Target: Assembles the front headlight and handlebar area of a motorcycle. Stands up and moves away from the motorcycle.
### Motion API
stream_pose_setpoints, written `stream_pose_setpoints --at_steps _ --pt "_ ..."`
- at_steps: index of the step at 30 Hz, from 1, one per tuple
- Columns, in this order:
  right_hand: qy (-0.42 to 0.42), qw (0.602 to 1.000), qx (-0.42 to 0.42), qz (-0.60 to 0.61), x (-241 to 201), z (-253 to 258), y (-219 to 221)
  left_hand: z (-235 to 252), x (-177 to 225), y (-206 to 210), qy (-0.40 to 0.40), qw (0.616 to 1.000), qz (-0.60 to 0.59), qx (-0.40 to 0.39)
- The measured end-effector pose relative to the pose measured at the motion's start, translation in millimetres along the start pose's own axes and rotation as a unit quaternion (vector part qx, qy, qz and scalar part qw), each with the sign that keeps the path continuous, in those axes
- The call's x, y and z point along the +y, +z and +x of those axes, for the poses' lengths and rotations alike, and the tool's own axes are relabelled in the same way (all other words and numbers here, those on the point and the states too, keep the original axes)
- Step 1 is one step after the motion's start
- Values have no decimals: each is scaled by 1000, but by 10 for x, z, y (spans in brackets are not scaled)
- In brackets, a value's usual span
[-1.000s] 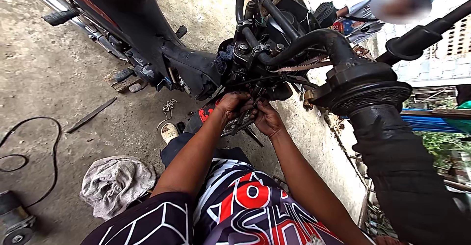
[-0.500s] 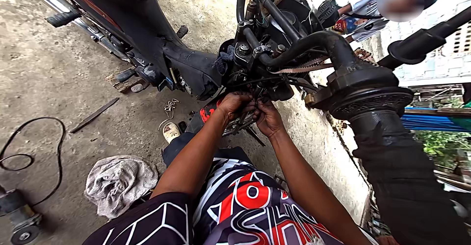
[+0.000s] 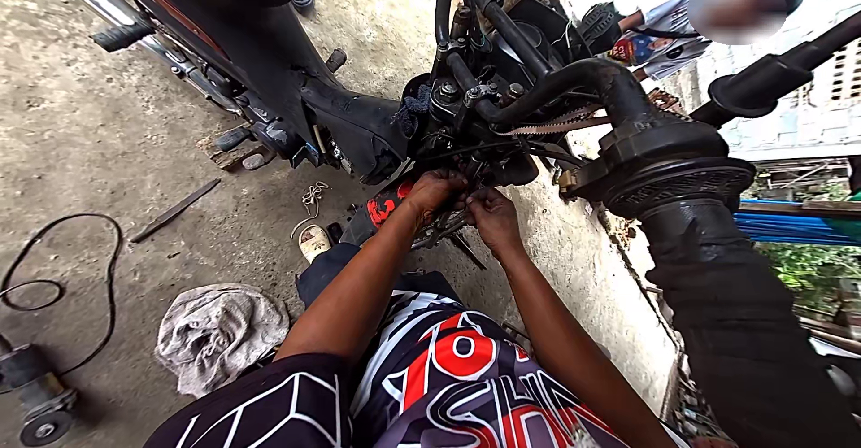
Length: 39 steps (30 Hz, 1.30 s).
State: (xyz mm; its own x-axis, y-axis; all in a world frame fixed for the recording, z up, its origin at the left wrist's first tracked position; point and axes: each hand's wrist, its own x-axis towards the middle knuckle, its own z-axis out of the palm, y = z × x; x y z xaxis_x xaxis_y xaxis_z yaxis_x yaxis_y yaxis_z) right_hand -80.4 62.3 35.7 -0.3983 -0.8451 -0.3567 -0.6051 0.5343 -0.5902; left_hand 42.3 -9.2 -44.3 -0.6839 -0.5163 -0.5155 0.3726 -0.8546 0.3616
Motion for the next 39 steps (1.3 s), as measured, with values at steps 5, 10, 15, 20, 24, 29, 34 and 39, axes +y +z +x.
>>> stream_pose_setpoints --at_steps 5,10,15,20,24,29,34,39 --pt "-64 990 26 -125 -140 -57 -12 -157 -51 26 -1 998 53 -19" --pt "-111 967 58 -223 -191 -54 -20 -192 4 88 0 1000 25 -15" --pt "-103 969 73 -214 -183 -7 -19 -119 21 161 12 997 72 18" --pt "-118 976 37 -179 -166 -139 -1 -6 68 142 47 987 128 88" --pt "-114 988 19 -99 -119 -200 28 -13 -83 166 63 990 92 85" --pt "-115 989 33 -83 63 -195 73 -109 -164 136 24 997 -51 45" --pt "-112 992 31 -55 119 -224 118 -65 -160 99 27 998 -54 34" --pt "-27 990 13 137 154 -166 129 -62 -159 37 26 999 -16 29"
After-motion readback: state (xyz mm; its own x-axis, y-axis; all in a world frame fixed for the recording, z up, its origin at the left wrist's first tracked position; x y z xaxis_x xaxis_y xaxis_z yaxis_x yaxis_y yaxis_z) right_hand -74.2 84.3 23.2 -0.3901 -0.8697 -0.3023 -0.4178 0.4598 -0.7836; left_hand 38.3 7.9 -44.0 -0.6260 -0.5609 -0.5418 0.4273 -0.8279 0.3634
